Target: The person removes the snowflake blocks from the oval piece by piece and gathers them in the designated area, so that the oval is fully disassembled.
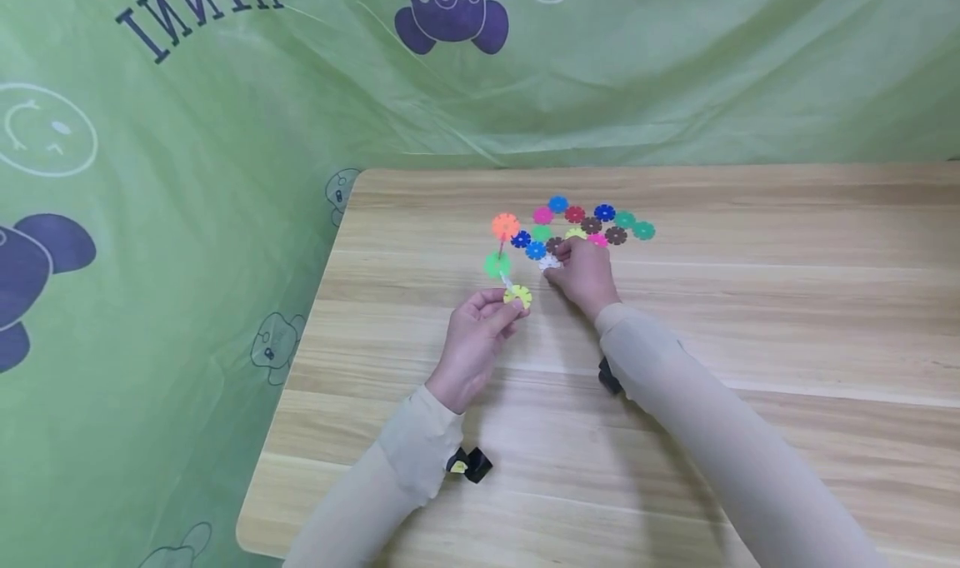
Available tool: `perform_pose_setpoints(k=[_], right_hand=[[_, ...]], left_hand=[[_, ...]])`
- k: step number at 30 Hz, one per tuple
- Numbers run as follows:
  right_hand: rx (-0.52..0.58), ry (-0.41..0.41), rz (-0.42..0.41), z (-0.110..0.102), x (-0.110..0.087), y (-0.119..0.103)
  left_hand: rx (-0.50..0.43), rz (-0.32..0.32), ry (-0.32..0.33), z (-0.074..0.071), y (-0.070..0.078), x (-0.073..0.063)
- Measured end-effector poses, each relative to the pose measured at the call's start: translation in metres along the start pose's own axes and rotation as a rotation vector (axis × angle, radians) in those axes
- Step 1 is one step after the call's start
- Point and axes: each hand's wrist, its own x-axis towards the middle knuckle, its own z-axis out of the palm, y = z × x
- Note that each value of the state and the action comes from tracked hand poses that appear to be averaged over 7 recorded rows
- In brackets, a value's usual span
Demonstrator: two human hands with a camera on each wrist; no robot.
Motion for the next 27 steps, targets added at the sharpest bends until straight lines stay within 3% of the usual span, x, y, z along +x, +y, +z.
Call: perform_pose_setpoints(k=[8, 18, 27], right_hand=[[-0.001, -0.075, 0.007, -0.006, -0.003, 0.003], [-0.054, -0.089, -0.098, -0.014, -0.019, 0.014], [-0.037, -0.155, -0.082, -0.026, -0.040, 0.028]], left_hand=[[-0.019, 0.001, -0.018, 0.004, 0.000, -0.001], [-0.062, -0.013, -0.037, 0.011, 0.000, -0.002], [-0.056, -0.023, -0.057, 0.017, 0.000, -0.002]])
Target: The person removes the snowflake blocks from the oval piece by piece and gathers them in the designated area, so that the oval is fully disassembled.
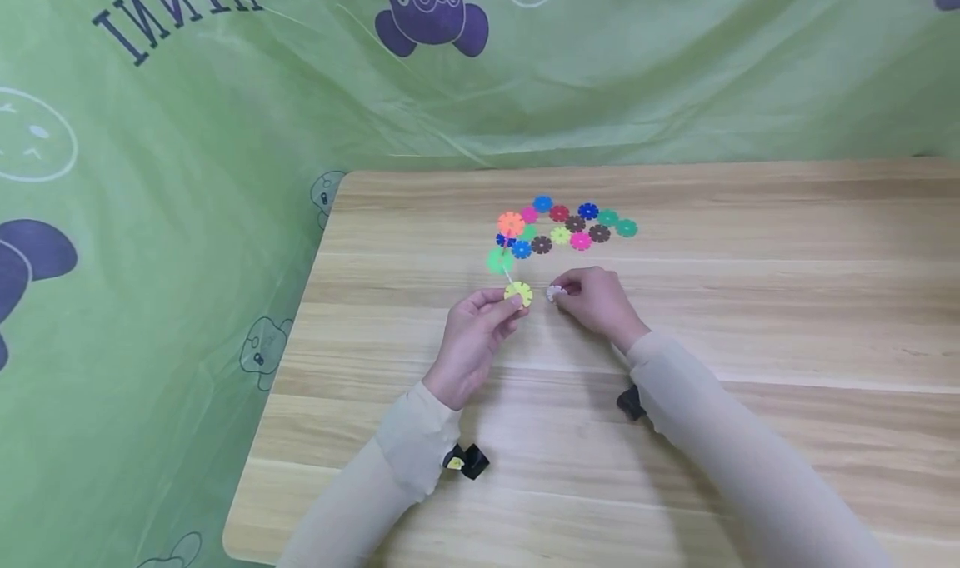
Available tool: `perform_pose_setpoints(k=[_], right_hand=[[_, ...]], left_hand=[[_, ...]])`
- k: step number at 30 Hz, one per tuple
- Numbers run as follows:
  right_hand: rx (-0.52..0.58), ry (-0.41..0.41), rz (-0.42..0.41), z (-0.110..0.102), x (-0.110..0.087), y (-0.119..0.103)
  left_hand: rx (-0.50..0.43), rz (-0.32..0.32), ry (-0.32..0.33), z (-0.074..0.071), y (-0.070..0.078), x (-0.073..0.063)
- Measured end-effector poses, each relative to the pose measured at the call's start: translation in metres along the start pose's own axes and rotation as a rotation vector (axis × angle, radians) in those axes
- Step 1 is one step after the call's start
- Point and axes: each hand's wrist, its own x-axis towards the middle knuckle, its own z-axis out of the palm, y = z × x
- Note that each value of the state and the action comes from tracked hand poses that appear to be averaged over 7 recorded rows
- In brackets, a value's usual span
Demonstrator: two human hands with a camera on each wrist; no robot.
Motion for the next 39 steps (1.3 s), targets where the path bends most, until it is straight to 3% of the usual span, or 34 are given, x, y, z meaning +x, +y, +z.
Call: perform_pose_setpoints(k=[6, 12, 27, 39], right_hand=[[0.062, -0.039, 0.020, 0.000, -0.016, -0.001], [0.131, -0.017, 0.003, 0.003, -0.029, -0.009], [0.203, 0.222, -0.227, 0.009, -0.061, -0.016], [0.192, 0.402, -0.418, 0.012, -0.069, -0.015]], left_hand=[[0.013, 0.010, -0.007, 0.001, 0.002, 0.000], [0.022, 0.022, -0.018, 0.001, 0.002, 0.001], [0.007, 0.014, -0.019, 0.003, 0.000, 0.000], [0.003, 0.022, -0.044, 0.006, -0.001, -0.004]])
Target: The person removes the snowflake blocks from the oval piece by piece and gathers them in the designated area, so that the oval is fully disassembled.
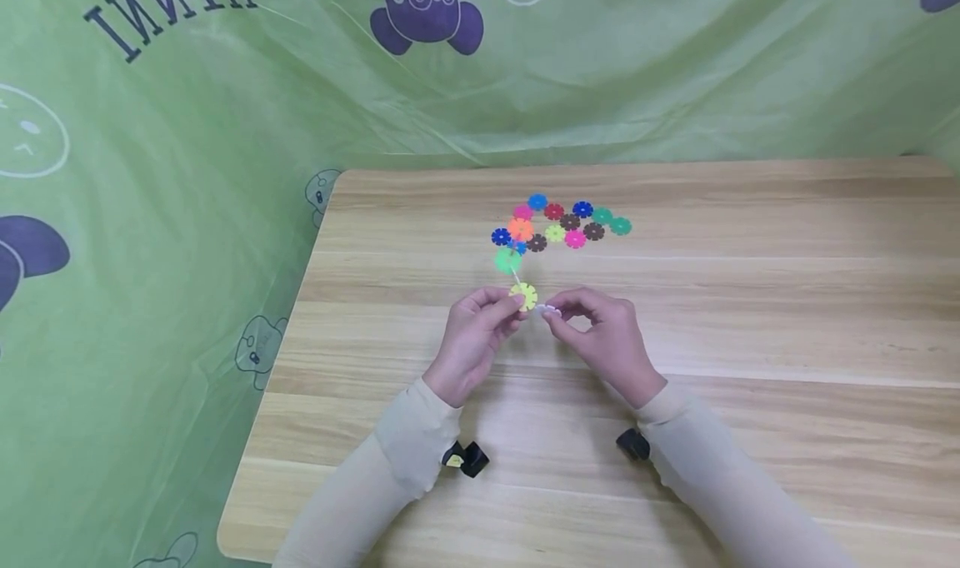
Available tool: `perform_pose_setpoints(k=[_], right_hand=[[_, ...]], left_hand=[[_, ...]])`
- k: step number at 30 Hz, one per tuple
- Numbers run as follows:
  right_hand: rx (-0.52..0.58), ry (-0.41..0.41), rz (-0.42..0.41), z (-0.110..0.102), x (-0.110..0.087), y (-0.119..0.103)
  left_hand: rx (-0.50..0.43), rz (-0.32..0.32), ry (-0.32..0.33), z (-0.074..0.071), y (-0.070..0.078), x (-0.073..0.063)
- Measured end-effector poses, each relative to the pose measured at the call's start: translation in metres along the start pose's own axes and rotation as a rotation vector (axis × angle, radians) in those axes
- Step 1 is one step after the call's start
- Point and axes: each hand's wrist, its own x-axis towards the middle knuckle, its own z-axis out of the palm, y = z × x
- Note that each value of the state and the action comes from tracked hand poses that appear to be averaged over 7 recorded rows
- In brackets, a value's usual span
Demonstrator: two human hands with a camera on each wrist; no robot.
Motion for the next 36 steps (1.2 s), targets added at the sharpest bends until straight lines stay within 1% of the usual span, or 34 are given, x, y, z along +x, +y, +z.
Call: perform_pose_setpoints(k=[6, 11, 16, 22, 27, 36], right_hand=[[-0.002, 0.026, -0.055, 0.0005, -0.0005, 0.0001], [-0.031, 0.061, -0.151, 0.0018, -0.0030, 0.0035], [-0.044, 0.113, -0.249, 0.0032, -0.0042, 0.0062], [-0.092, 0.153, -0.325, 0.0020, -0.0011, 0.0050], [-0.095, 0.138, -0.360, -0.0009, 0.0018, 0.0025], [-0.109, 0.108, -0.449, -0.0037, 0.0030, 0.0014]], left_hand=[[0.018, -0.006, -0.012, -0.0003, -0.0010, 0.0010], [0.040, -0.006, -0.016, -0.0003, -0.0011, 0.0003], [0.081, 0.026, -0.013, 0.0020, -0.0005, -0.0011], [0.153, 0.055, -0.029, 0.0053, 0.0011, -0.0016], [0.214, 0.065, -0.047, 0.0050, 0.0042, -0.0013], [0.245, 0.055, -0.089, 0.0036, 0.0058, -0.0001]])
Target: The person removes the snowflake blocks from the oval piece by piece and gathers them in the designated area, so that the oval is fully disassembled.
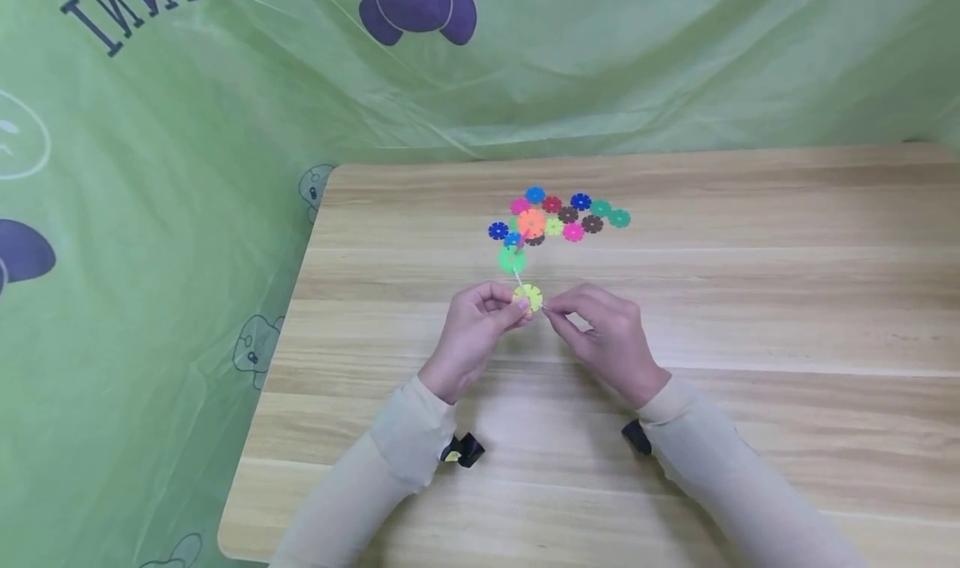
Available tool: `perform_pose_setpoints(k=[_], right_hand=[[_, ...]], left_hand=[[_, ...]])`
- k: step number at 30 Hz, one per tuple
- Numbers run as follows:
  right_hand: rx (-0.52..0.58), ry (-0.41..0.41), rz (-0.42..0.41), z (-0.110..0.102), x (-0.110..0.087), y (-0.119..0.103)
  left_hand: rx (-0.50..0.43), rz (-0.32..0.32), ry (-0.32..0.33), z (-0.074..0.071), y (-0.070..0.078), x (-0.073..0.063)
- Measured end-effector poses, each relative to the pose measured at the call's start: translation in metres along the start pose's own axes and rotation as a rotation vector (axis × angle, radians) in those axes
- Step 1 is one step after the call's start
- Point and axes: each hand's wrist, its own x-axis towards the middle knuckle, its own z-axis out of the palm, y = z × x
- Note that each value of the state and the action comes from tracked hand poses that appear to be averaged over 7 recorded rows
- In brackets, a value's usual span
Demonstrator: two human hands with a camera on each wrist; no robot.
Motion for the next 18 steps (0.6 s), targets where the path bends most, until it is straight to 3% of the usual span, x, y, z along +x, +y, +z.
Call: perform_pose_setpoints(k=[7, 12, 18], right_hand=[[-0.024, -0.038, -0.057, -0.0013, 0.0041, -0.0005], [-0.042, -0.028, -0.032, -0.0023, 0.0042, 0.0023], [-0.019, 0.016, -0.004, -0.0008, -0.0010, 0.0039]], left_hand=[[0.008, -0.002, 0.009, -0.0003, 0.0000, 0.0016], [-0.002, 0.012, 0.009, 0.0034, -0.0009, 0.0043], [-0.047, -0.014, -0.009, 0.0053, -0.0042, 0.0035]])
